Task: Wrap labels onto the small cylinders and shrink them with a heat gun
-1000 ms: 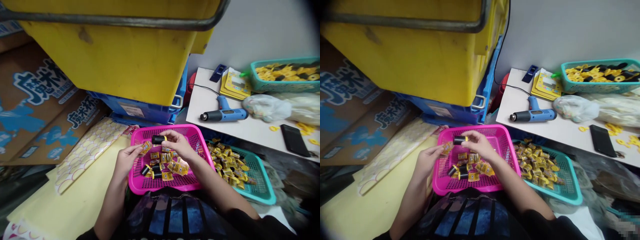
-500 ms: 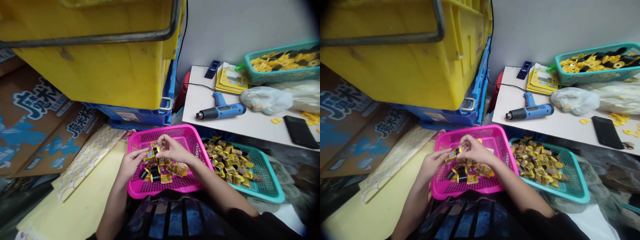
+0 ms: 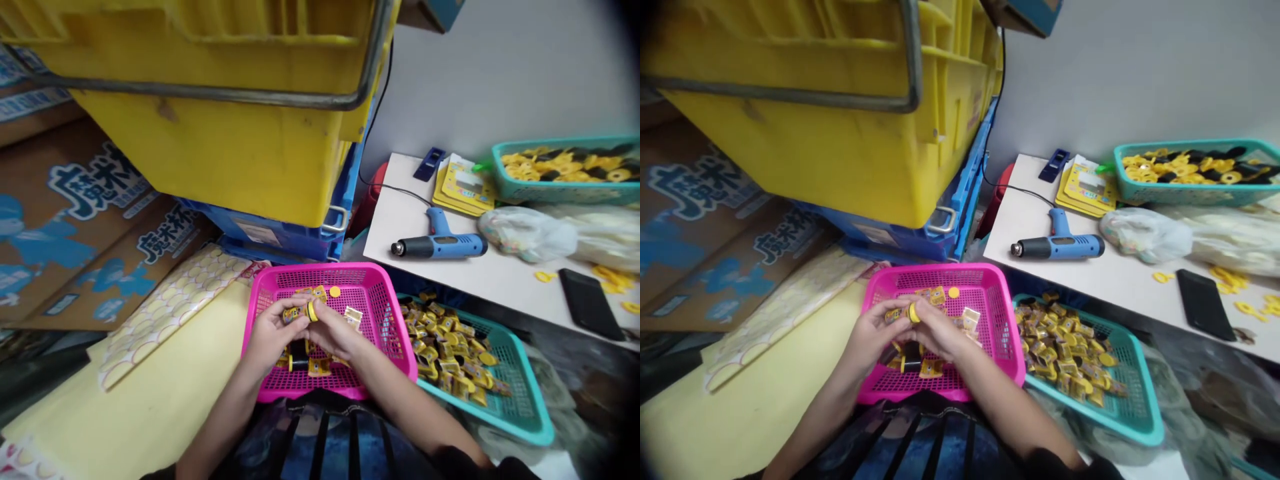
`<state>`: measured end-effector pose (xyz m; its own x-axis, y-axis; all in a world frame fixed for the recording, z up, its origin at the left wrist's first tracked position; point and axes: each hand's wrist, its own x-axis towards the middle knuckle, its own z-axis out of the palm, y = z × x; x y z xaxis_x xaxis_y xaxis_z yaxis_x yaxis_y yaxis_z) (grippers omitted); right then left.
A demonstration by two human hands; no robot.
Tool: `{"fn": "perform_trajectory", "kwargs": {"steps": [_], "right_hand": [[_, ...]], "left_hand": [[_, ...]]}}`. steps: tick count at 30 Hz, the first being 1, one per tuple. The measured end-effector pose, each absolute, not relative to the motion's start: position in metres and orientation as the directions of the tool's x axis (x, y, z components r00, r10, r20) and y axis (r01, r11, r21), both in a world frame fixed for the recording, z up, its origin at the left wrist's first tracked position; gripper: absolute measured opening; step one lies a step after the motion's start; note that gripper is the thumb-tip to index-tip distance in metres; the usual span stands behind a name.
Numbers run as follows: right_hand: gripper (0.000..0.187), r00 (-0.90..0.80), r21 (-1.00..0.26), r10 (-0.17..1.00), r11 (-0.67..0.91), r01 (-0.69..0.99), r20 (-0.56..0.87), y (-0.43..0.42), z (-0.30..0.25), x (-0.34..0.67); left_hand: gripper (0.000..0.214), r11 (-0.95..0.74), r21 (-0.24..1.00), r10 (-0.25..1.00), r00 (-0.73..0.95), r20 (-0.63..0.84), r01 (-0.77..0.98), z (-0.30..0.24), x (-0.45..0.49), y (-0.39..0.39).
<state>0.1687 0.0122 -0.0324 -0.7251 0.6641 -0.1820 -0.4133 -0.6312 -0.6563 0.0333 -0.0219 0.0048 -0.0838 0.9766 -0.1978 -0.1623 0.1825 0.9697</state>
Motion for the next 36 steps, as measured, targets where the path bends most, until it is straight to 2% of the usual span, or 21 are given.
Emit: {"fn": "perform_trajectory", "kwargs": {"steps": [3,10,15,21,24,26,27,29,32,34,36], "right_hand": [[0.06,-0.702,-0.655,0.684,-0.625,-0.424,-0.198,0.011,-0.033,0.169],[0.063,-0.678,-0.742,0.701,-0.572,-0.349,-0.221,0.012,-0.033,0.179],[0.06,-0.597,-0.794,0.775,-0.489,-0.361,-0.206,0.009,-0.035,0.178],[0.063,-0.583,-0.829,0.792,-0.442,-0.342,-0.181,0.004,-0.038,0.172],[0.062,-0.565,-0.872,0.817,-0.353,-0.339,-0.111,0.004,-0.039,0.175],[0.059,-0.509,-0.921,0.855,-0.272,-0.278,-0.099,0.004,-0.037,0.181],[0.057,-0.473,-0.947,0.876,-0.226,-0.227,-0.095,0.003,-0.034,0.186],[0.055,-0.401,-0.976,0.912,-0.156,-0.153,-0.084,-0.001,-0.027,0.197],[0.052,-0.325,-0.984,0.942,-0.127,-0.122,-0.082,-0.009,-0.014,0.222],[0.045,-0.2,-0.998,0.978,-0.065,-0.004,-0.063,-0.016,-0.008,0.25],[0.036,0.021,-0.978,1.0,0.008,0.208,0.013,-0.026,-0.004,0.292]], "left_hand": [[0.029,0.177,0.968,0.978,-0.08,-0.194,-0.179,0.01,0.038,-0.023],[0.028,0.194,0.971,0.975,-0.078,-0.206,-0.138,0.009,0.041,-0.027],[0.034,0.206,0.969,0.969,-0.109,-0.222,-0.14,-0.002,0.046,-0.03],[0.036,0.109,0.982,0.989,-0.078,-0.122,-0.157,-0.006,0.052,-0.028],[0.036,0.119,0.99,0.988,-0.085,-0.126,-0.082,-0.007,0.053,-0.026],[0.036,0.125,0.992,0.989,-0.085,-0.123,0.024,-0.007,0.055,-0.025],[0.035,0.097,0.99,0.993,-0.084,-0.088,0.106,-0.006,0.057,-0.024],[0.03,-0.053,0.949,0.994,-0.077,0.08,0.309,-0.004,0.061,-0.023],[0.033,-0.308,0.807,0.939,0.027,0.342,0.503,-0.002,0.069,-0.02],[0.048,-0.377,0.777,0.923,0.139,0.359,0.503,-0.004,0.072,-0.02],[0.051,-0.394,0.789,0.918,0.241,0.315,0.472,-0.009,0.072,-0.022]]}}
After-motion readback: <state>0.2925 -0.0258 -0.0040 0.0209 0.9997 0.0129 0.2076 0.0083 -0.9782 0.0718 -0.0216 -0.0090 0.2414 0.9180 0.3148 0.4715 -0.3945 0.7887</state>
